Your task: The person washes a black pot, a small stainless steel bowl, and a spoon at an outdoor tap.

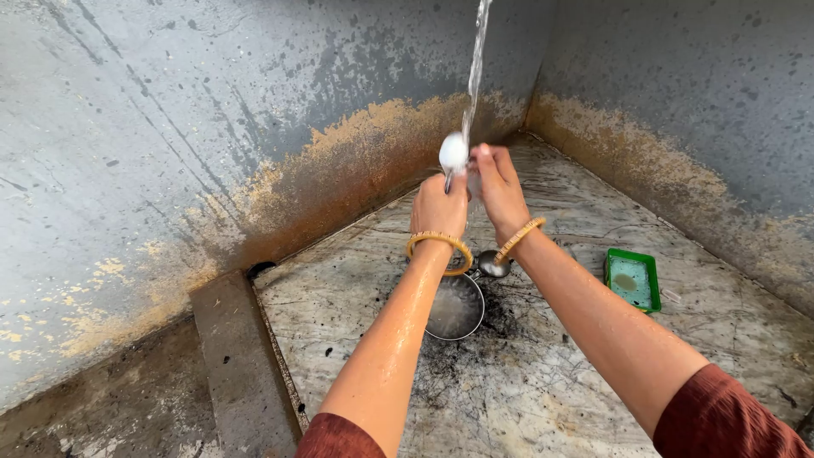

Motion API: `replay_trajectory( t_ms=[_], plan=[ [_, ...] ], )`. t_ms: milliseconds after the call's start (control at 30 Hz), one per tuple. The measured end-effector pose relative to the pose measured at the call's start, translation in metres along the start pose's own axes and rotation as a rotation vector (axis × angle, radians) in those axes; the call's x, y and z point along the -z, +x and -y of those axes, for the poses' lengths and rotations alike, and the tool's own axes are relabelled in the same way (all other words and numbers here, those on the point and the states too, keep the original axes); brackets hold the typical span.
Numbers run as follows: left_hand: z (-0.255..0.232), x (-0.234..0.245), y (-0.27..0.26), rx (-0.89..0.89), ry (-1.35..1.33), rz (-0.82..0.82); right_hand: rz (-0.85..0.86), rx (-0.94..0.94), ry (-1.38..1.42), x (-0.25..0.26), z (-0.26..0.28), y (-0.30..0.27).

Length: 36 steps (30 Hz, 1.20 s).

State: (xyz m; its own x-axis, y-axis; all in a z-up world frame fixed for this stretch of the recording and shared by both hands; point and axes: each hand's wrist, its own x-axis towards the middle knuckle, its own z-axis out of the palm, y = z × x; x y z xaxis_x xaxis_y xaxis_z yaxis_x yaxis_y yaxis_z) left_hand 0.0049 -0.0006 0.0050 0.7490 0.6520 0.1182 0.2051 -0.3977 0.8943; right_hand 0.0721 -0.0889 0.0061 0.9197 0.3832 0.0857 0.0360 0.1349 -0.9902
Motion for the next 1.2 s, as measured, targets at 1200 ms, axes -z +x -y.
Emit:
replay_trajectory(
  t_ms=[1200],
  plan=[
    [0.035,0.001,-0.002,0.068,-0.44,0.169,0.258,0.249,-0.41,-0.01,0.058,-0.022]
  ],
)
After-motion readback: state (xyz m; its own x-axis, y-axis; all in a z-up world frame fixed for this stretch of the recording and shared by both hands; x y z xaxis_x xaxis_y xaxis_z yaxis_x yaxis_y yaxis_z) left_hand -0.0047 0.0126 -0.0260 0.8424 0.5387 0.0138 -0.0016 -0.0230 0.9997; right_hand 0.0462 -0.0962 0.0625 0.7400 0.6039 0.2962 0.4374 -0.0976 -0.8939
